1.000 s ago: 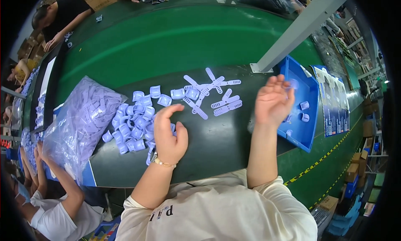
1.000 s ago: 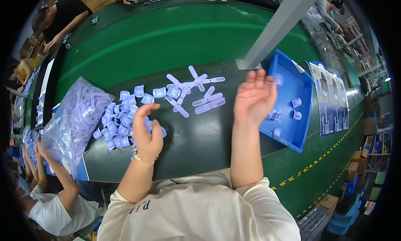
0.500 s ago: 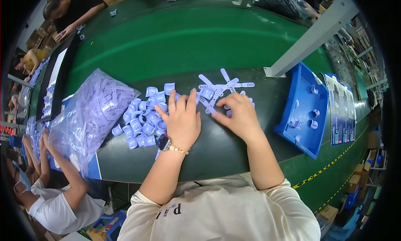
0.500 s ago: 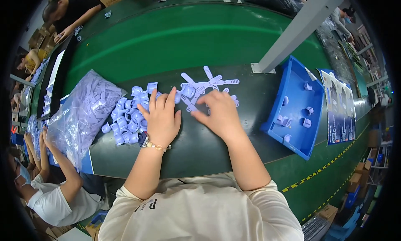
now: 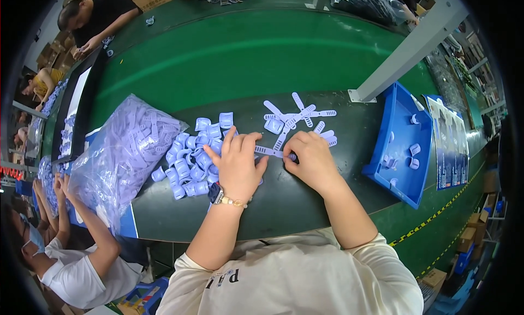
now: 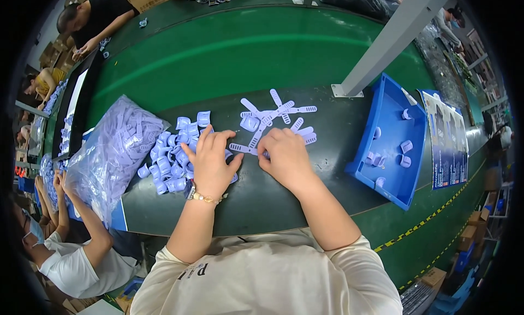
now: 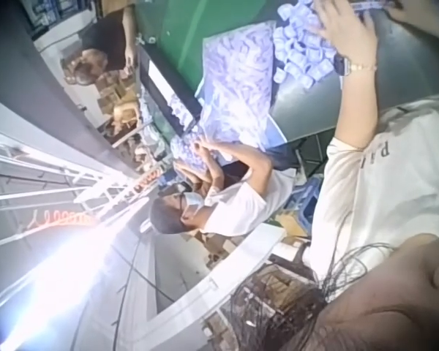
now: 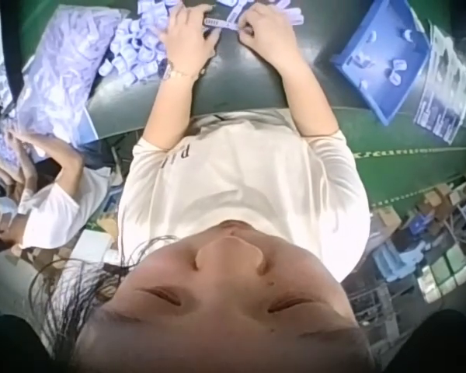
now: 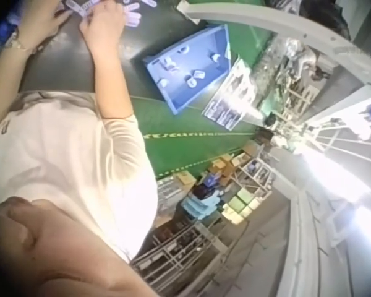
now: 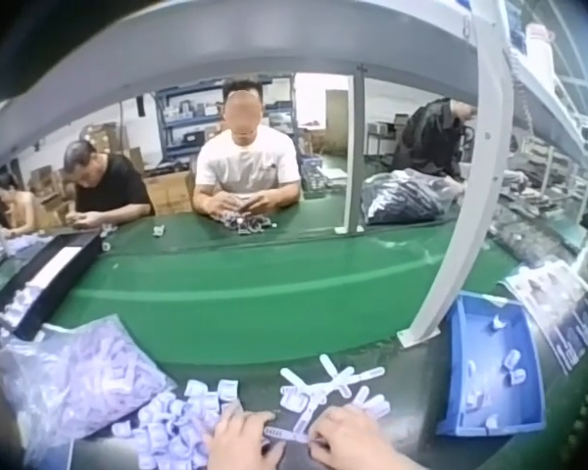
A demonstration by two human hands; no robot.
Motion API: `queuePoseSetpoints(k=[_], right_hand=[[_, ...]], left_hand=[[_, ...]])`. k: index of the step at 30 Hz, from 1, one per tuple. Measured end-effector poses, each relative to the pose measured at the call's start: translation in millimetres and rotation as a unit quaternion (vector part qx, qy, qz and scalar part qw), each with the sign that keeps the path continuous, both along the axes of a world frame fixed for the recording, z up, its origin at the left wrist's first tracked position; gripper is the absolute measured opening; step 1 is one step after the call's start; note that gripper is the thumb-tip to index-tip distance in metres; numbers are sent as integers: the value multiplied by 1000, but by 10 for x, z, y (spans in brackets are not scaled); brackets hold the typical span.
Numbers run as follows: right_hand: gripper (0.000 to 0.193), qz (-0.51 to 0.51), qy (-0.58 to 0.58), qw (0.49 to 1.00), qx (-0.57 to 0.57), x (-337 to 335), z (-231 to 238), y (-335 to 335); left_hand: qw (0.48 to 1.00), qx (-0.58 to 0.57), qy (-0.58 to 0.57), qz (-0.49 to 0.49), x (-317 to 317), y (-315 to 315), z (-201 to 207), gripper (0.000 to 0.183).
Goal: Manually assembling small purple plastic components and placing them into a blue sorting tray on a factory production line.
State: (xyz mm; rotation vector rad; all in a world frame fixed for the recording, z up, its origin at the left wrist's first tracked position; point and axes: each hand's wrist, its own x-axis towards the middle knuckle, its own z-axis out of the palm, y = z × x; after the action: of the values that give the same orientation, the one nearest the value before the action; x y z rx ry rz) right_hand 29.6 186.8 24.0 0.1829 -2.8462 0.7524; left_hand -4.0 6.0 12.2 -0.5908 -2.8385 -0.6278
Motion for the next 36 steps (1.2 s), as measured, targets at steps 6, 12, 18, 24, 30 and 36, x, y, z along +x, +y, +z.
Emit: queuePoseSetpoints(k=[6,12,18,24,30,36], right_hand=[[19,0,13,1000,-21,-6,12,-102],[19,10,57,998,26,-15,-75,-228],[15,23,37,999,-4,6,-91,-207],[15,53,31,998,-15,17,-105,-195],[14,43,27,999,-15,34,-51,-167],[15,64,19,998,-17,31,-80,-170]], left_hand=[[999,-19,-42,19,49,-65,177,67],[997,-30,-72,-6,4,-143,175,54],[984,163,9,-66,-94,-137,206,40],[884,417,-207,-44,0,-71,211,30],[603,687,-392,-101,-13,-166,137,32],[418,757,-489,-115,-76,-195,144,50]])
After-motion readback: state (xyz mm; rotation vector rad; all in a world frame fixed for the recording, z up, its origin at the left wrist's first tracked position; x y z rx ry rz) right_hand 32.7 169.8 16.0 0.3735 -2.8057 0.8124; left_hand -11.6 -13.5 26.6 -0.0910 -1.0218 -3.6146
